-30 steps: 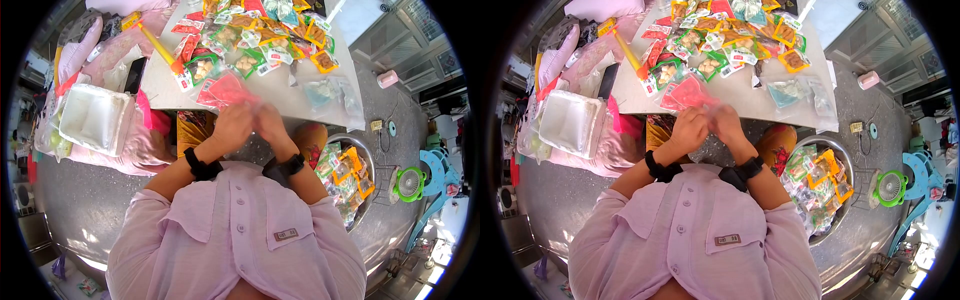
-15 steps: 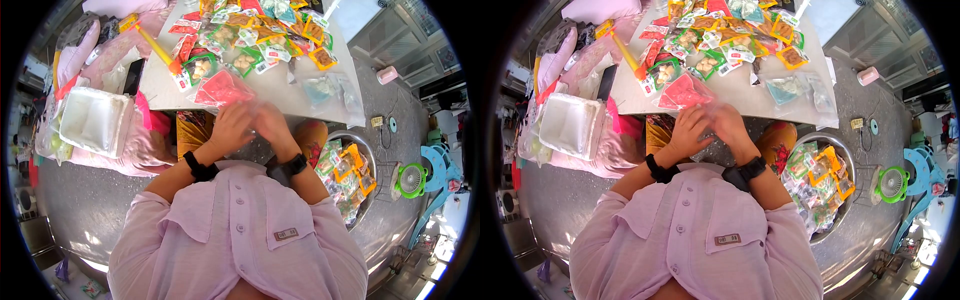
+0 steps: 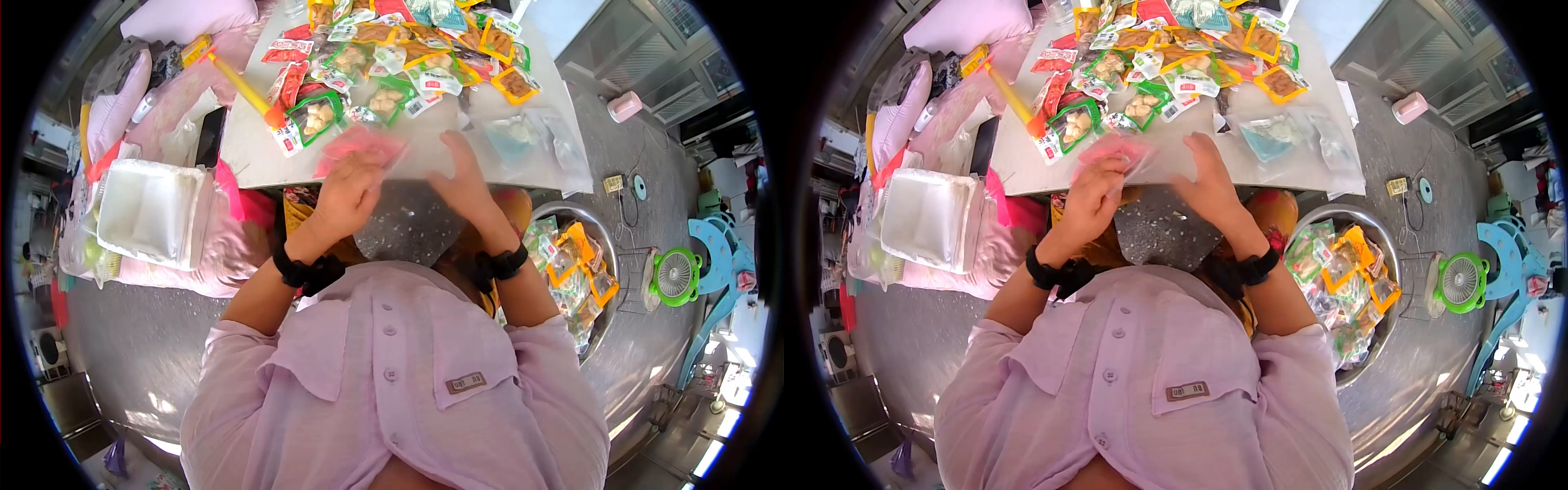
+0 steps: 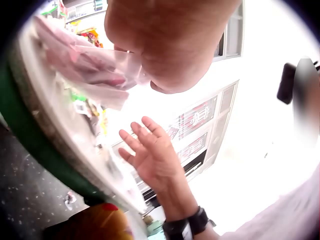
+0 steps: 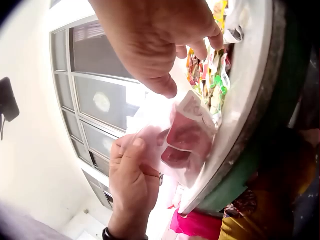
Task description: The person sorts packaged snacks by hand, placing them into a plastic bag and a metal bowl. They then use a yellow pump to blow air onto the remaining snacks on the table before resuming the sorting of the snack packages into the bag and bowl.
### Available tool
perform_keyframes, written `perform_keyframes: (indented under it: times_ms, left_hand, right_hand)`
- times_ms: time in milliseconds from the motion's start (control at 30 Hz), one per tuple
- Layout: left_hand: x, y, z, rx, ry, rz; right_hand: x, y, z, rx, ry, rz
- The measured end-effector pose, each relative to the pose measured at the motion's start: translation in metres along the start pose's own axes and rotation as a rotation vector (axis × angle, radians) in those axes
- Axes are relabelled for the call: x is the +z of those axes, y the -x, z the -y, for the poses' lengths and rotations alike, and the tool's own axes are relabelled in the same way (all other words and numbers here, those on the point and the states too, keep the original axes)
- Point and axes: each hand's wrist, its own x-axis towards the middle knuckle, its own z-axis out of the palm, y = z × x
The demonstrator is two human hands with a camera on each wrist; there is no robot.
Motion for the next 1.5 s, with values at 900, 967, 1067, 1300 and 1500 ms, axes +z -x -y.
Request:
perform_keyframes:
  times_ms: [900,967,1067,1300,1500]
  left_hand:
    - [-0.007,-0.016,-0.033,-0.548,0.903,0.256]
    - [-0.002,-0.011,-0.024,-0.609,0.892,0.277]
    - [0.008,-0.003,-0.013,-0.728,0.876,0.341]
    - [0.043,0.065,0.045,-0.963,0.752,0.58]
    - [0.06,0.106,0.064,-1.076,0.734,0.716]
  right_hand:
    - [-0.09,0.023,0.074,-0.03,0.047,0.45]
    - [-0.113,0.033,0.065,0.088,-0.018,0.395]
    - [-0.163,0.05,0.055,0.236,0.043,0.315]
    - [-0.256,0.133,-0.004,0.807,-0.121,0.023]
    - [-0.271,0.212,-0.084,1.012,0.234,0.096]
